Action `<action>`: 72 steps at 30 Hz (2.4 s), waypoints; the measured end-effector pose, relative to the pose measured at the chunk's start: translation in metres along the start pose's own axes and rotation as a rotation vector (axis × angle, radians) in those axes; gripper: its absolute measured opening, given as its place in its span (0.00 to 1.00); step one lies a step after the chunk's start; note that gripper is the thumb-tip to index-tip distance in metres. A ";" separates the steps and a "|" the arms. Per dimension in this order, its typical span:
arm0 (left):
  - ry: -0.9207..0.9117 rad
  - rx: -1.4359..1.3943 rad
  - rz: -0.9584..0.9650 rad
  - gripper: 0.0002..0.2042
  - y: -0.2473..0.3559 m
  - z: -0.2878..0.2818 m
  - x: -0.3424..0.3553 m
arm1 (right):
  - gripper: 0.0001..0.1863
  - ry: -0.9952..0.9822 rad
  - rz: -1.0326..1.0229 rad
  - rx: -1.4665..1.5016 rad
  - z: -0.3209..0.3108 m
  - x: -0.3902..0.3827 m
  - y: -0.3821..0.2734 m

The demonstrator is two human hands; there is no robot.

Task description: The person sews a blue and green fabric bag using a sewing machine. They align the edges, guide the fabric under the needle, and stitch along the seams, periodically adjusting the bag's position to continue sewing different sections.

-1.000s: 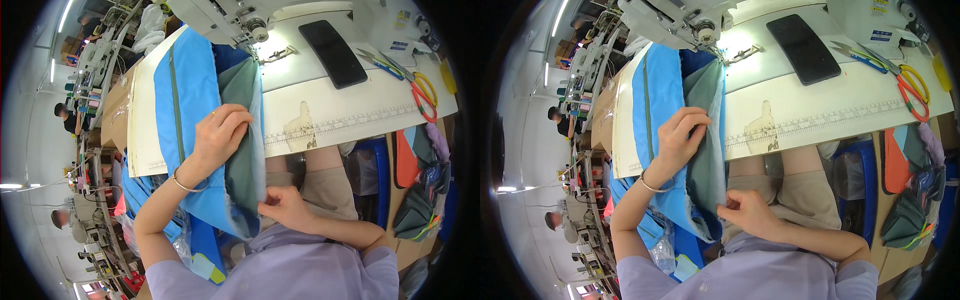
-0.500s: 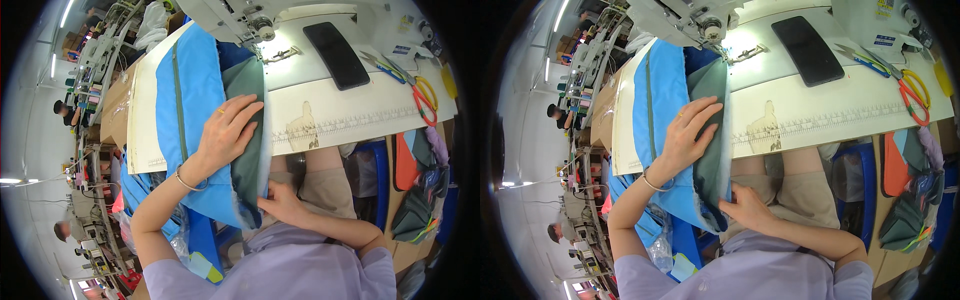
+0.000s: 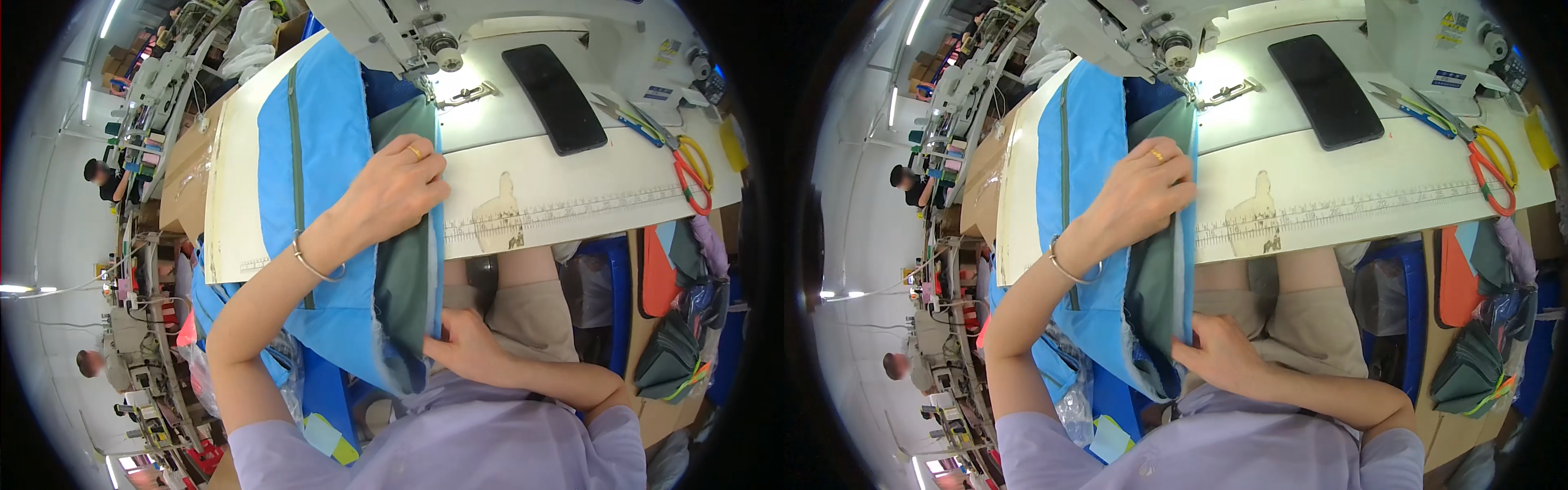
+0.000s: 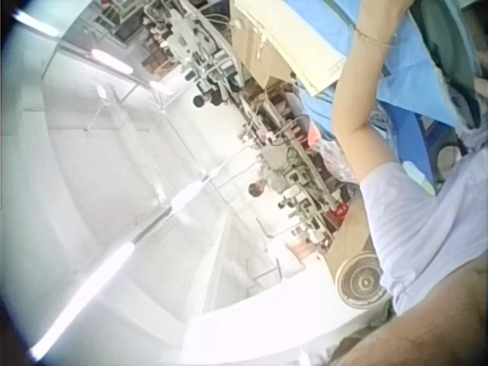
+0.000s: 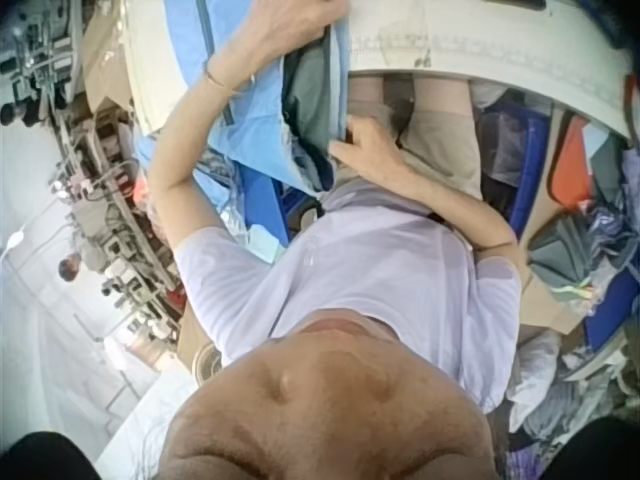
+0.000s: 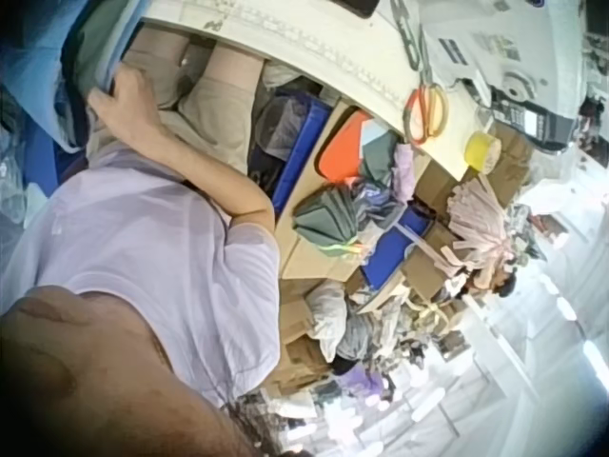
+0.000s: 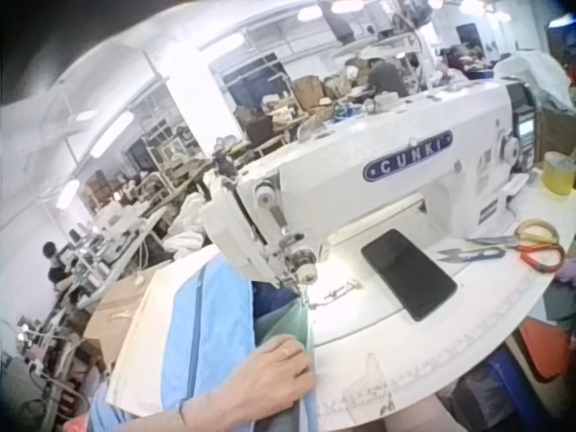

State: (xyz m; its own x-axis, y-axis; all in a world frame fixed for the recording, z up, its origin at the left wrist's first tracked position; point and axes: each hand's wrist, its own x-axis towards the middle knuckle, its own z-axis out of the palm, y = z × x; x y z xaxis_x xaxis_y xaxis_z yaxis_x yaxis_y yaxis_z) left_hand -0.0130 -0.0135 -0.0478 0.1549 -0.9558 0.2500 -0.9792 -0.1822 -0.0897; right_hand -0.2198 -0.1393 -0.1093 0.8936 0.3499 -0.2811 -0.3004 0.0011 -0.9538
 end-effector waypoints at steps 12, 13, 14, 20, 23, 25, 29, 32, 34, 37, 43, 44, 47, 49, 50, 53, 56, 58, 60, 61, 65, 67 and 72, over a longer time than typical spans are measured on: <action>0.081 -0.120 -0.350 0.23 0.019 0.003 -0.031 | 0.14 0.071 -0.072 -0.093 -0.004 -0.001 0.014; 0.076 -0.121 -0.342 0.23 0.018 0.002 -0.032 | 0.14 0.055 -0.055 -0.097 -0.005 -0.001 0.013; 0.075 -0.121 -0.335 0.23 0.017 0.001 -0.032 | 0.15 0.038 -0.038 -0.107 -0.006 -0.001 0.012; 0.103 -0.139 -0.313 0.21 0.021 0.003 -0.028 | 0.15 0.028 0.007 -0.027 -0.010 -0.012 0.016; 0.134 -0.172 -0.311 0.20 0.020 0.006 -0.028 | 0.16 0.013 0.023 0.004 -0.013 -0.016 0.023; 0.151 -0.204 -0.319 0.20 0.020 0.006 -0.026 | 0.18 0.010 0.015 0.056 -0.013 -0.019 0.027; 0.177 -0.223 -0.325 0.20 0.016 0.010 -0.023 | 0.16 -0.026 0.006 0.097 -0.017 -0.018 0.036; 0.181 -0.225 -0.332 0.19 0.012 0.010 -0.018 | 0.15 -0.010 -0.013 0.102 -0.021 -0.015 0.040; 0.175 -0.218 -0.336 0.19 0.008 0.012 -0.016 | 0.14 0.023 -0.064 0.231 -0.021 -0.011 0.041; 0.174 -0.206 -0.327 0.18 -0.004 0.017 -0.010 | 0.12 0.034 -0.055 0.268 -0.027 -0.005 0.041; 0.189 -0.158 -0.285 0.17 -0.036 0.021 -0.002 | 0.10 0.099 -0.021 0.287 -0.036 0.016 0.021; 0.186 -0.160 -0.272 0.17 -0.041 0.022 -0.001 | 0.11 0.110 -0.006 0.264 -0.036 0.016 0.023; 0.142 -0.196 -0.273 0.16 -0.051 0.023 -0.001 | 0.16 0.302 0.019 0.136 -0.031 0.009 0.026; 0.164 -0.170 -0.309 0.17 -0.037 -0.001 -0.012 | 0.17 0.321 0.036 0.135 -0.036 -0.002 0.027; 0.177 -0.159 -0.323 0.17 -0.030 -0.016 -0.018 | 0.17 0.380 -0.037 0.176 -0.037 -0.008 0.028; 0.233 -0.201 -0.614 0.15 0.008 -0.060 -0.054 | 0.08 0.537 -0.383 0.164 -0.047 -0.029 0.045; 0.382 -0.112 -0.855 0.07 0.034 -0.079 -0.109 | 0.15 0.429 -0.838 -0.576 -0.069 -0.031 0.021; 0.399 -0.243 -1.112 0.08 0.040 -0.084 -0.149 | 0.27 0.385 -0.752 -0.689 -0.063 -0.022 0.001; 0.337 -0.471 -1.412 0.16 0.046 -0.084 -0.198 | 0.26 0.370 -0.632 -0.697 -0.055 -0.015 -0.003; 0.286 -0.501 -1.480 0.18 0.055 -0.083 -0.208 | 0.26 0.402 -0.558 -0.574 -0.050 -0.016 0.000; 0.149 -0.836 -1.700 0.24 0.095 -0.072 -0.250 | 0.25 0.392 -0.139 -0.054 -0.040 -0.022 0.004; 0.070 -0.905 -1.766 0.22 0.112 -0.056 -0.255 | 0.21 0.299 -0.117 -0.189 -0.042 -0.031 0.007; 0.319 -1.571 -1.592 0.28 0.130 0.031 -0.277 | 0.15 0.188 -0.601 -0.613 -0.028 -0.037 -0.025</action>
State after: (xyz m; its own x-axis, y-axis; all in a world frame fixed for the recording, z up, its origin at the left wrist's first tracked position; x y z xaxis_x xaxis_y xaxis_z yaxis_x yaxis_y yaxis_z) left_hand -0.1796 0.2205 -0.1588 0.8051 -0.1800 -0.5651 0.5574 -0.0956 0.8247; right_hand -0.2354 -0.1787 -0.0781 0.8992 0.2921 0.3259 0.4227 -0.3867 -0.8196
